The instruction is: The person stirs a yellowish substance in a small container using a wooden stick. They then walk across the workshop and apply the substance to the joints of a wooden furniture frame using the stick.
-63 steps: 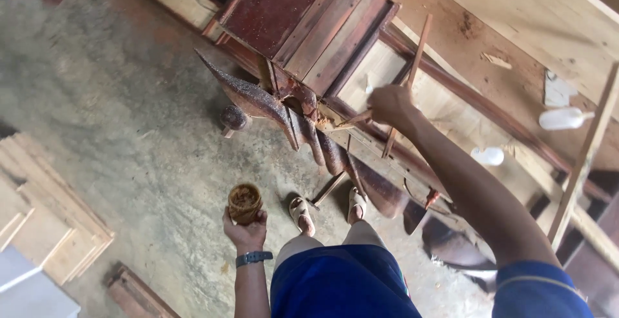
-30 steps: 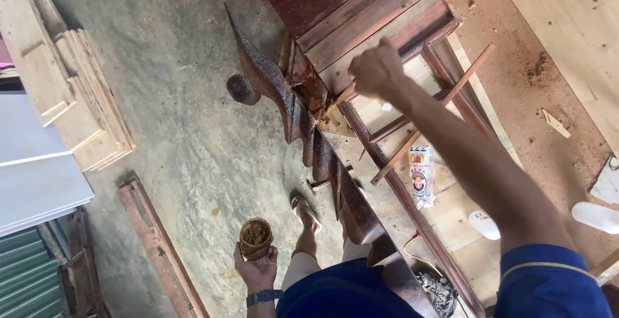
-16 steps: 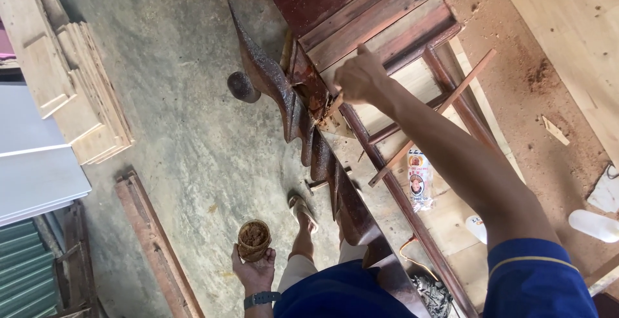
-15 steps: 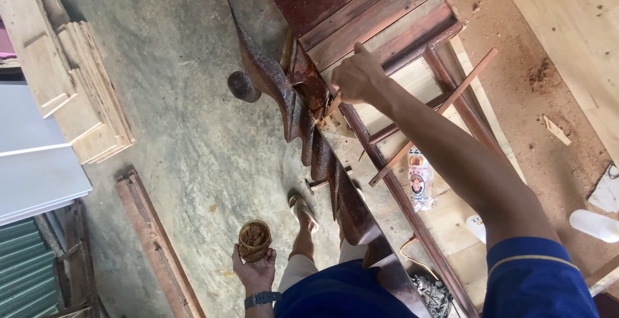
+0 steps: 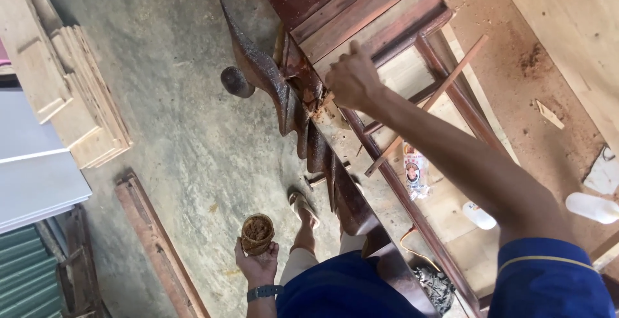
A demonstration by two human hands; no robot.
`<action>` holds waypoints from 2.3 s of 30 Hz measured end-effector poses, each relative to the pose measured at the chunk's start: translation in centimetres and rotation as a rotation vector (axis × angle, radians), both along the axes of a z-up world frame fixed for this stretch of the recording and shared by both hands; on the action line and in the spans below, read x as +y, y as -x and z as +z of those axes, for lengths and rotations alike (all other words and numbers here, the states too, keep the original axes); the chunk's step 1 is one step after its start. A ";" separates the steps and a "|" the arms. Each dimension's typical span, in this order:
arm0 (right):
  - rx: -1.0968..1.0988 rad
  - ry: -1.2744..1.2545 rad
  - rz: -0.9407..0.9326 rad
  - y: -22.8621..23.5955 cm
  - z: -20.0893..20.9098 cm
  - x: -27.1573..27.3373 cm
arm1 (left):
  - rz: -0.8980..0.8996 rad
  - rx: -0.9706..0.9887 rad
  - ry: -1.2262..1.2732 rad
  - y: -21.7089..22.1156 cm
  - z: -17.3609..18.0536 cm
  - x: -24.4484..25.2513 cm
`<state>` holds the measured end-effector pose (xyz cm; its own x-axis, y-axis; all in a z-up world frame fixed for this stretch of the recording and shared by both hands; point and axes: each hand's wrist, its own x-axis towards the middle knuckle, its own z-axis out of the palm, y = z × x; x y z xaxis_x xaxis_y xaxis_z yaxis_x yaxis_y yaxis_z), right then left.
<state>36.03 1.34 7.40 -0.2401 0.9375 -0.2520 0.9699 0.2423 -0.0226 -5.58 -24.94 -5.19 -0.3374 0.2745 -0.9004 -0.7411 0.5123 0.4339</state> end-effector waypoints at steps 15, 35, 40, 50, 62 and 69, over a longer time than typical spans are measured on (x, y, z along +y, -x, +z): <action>0.679 0.118 -0.929 5.8 -1.1 -16.2 | -0.189 -0.103 -0.082 0.0 0.3 3.2; 0.780 0.103 -1.166 10.3 -12.2 -13.9 | -0.228 -0.089 -0.045 4.8 -0.2 2.2; 0.389 0.277 -1.129 11.1 -27.6 -11.6 | -0.219 -0.073 -0.068 5.2 0.1 2.2; 0.820 0.273 -1.085 9.5 -13.4 -12.4 | -0.208 -0.032 -0.051 6.3 -0.9 1.8; 0.744 0.214 -0.875 9.1 -15.2 -11.1 | -0.243 -0.039 -0.046 4.0 -2.0 1.3; 0.702 0.313 -0.844 8.8 -15.2 -10.8 | -0.265 -0.046 -0.045 2.0 -1.6 2.0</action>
<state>27.24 -9.43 -7.83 0.2573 0.7862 -0.5618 0.5702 -0.5929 -0.5686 -7.57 -22.93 -6.83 -0.2075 0.3876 -0.8982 -0.6032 0.6721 0.4294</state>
